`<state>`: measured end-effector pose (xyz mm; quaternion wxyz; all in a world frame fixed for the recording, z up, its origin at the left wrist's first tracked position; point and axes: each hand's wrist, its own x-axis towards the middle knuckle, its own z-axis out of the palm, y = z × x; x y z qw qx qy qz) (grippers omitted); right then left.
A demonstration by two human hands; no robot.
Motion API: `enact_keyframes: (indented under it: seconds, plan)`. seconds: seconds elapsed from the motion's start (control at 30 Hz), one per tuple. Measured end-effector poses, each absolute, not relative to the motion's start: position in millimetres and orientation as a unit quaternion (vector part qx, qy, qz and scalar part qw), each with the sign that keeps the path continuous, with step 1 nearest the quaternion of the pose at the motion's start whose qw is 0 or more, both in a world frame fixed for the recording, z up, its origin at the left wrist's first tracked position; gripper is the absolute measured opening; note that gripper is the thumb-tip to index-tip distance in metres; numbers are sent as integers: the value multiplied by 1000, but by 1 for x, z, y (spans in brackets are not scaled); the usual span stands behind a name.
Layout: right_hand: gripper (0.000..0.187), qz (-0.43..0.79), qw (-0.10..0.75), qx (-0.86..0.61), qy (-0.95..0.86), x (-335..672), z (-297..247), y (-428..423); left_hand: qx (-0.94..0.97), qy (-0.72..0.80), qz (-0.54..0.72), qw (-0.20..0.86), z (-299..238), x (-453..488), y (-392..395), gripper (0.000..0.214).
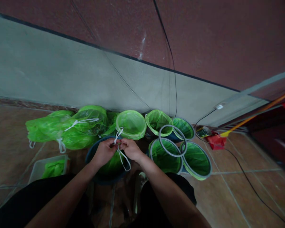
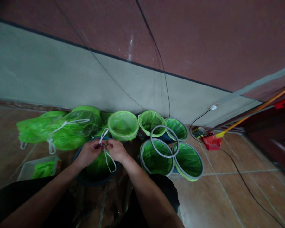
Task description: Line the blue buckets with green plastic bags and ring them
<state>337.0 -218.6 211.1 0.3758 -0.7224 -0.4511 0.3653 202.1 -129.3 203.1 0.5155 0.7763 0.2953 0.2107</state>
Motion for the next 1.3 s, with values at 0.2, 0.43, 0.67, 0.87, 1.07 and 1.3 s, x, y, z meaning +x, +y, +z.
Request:
enact_keyframes:
  seconds: [0.2,0.43,0.67,0.87,1.07,1.3]
  plan:
    - [15,453,443,-687,-357,330,201,-216,759,337,241,501,191,201,-136,22]
    - [16,505,444,-688,-272,332,208,-217,726,377,235,525,186,202,-137,21]
    - [19,301,250,-808,-440,335,213,-220,783,344,177,487,189,201,-130,18]
    - [23,228,50,-854,-465,336,205,-223,861,410,58,295,185,194,-126,18]
    - [30,240,57,-849,-467,342,194,-226,850,439,-35,288,169,189,-118,43]
    - [74,261,82,-812,-515,327,192,-232,854,418,-100,295,149,182,-139,72]
